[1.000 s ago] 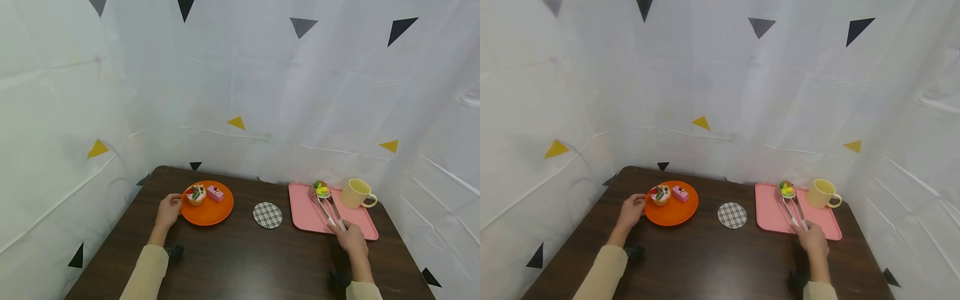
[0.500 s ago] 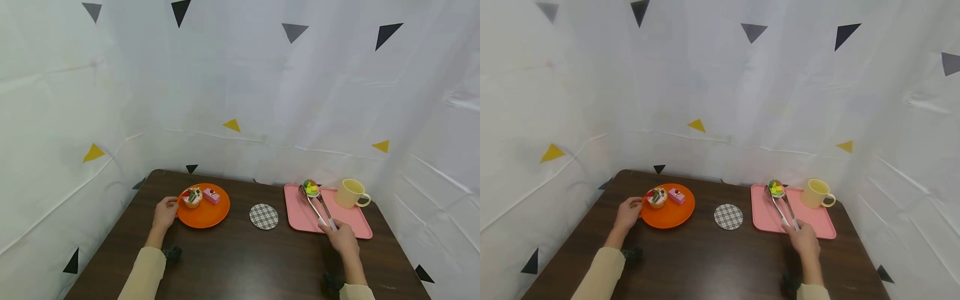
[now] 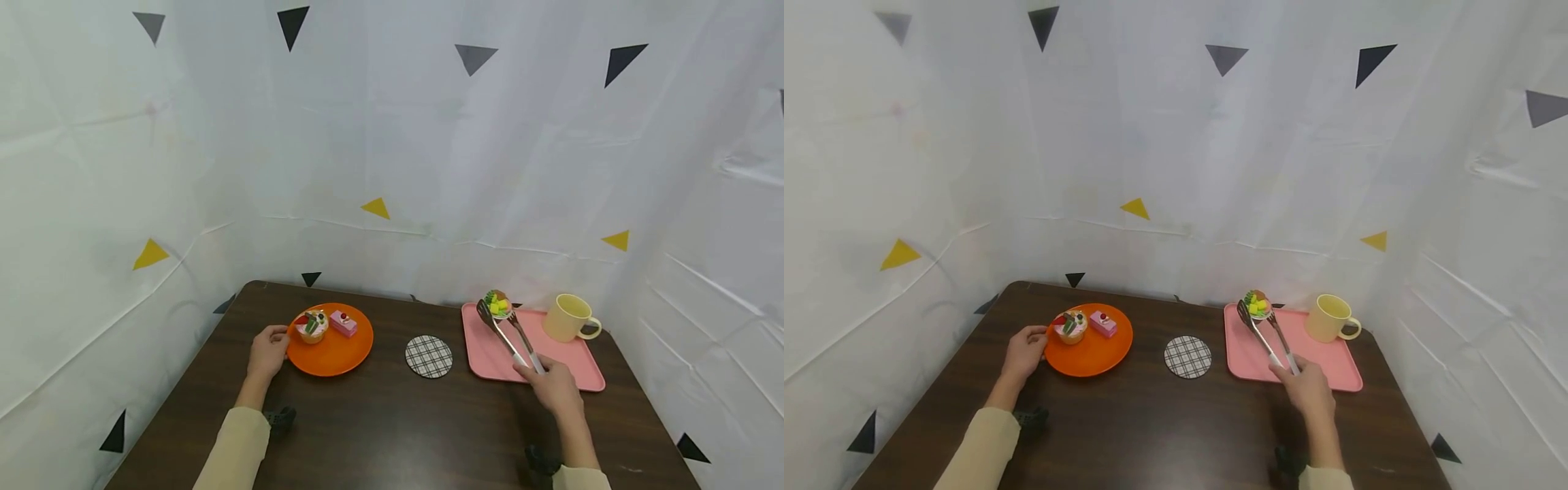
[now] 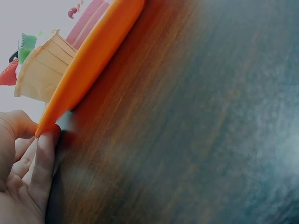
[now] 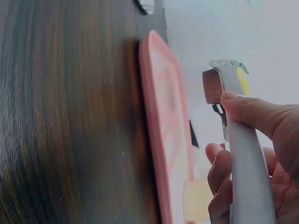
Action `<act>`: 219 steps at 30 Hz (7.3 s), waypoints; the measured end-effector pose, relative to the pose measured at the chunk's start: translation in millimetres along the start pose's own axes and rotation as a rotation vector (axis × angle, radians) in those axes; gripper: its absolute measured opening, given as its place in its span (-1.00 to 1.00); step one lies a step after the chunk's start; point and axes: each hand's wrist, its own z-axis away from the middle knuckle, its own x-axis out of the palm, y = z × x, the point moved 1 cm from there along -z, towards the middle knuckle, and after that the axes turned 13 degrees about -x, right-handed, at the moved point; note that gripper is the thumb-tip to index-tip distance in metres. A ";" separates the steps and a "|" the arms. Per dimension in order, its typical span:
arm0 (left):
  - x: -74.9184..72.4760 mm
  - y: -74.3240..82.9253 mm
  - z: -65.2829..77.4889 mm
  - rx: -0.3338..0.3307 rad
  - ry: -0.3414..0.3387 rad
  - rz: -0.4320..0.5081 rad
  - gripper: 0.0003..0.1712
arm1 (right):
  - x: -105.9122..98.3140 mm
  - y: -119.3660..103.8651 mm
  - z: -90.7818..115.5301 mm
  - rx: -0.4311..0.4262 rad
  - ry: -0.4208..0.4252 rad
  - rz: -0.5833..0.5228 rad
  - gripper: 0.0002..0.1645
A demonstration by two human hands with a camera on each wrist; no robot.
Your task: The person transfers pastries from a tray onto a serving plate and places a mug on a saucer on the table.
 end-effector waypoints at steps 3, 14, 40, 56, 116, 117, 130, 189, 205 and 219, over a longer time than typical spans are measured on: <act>0.4 0.9 0.5 0.007 0.006 0.001 -0.51 | 2.2 -6.7 2.3 -0.040 0.007 0.007 0.00; 0.3 1.8 2.6 0.003 0.008 -0.009 -0.52 | 17.3 -31.5 9.0 -0.138 0.007 0.015 -0.07; 0.7 2.3 4.8 0.015 0.009 -0.029 -0.50 | 59.5 -106.7 32.6 -0.301 -0.022 -0.139 -0.34; -4.3 4.3 10.4 0.036 -0.007 0.008 -0.52 | 105.4 -134.2 40.0 -0.393 -0.076 -0.044 -0.18; -3.8 0.6 3.6 0.035 0.006 -0.003 -0.52 | 171.2 -150.9 40.5 -0.441 -0.232 0.004 -0.37; -3.7 0.3 3.6 0.034 0.007 -0.004 -0.52 | 170.5 -150.6 41.5 -0.437 -0.230 0.009 -0.35; -5.1 1.3 4.6 0.038 0.003 0.005 -0.52 | 166.7 -145.7 45.8 -0.388 -0.212 0.064 -0.27; -7.0 5.8 -0.9 0.035 -0.062 -0.015 -0.47 | 87.9 -84.0 75.4 -0.225 -0.032 -0.023 -0.29; -6.7 -2.2 8.1 0.041 -0.054 -0.015 -0.49 | 39.4 -7.7 89.5 -0.037 -0.007 -0.063 -0.05; -4.3 -0.9 8.2 0.024 -0.049 -0.003 -0.50 | -4.2 41.2 96.0 0.065 0.001 0.054 0.10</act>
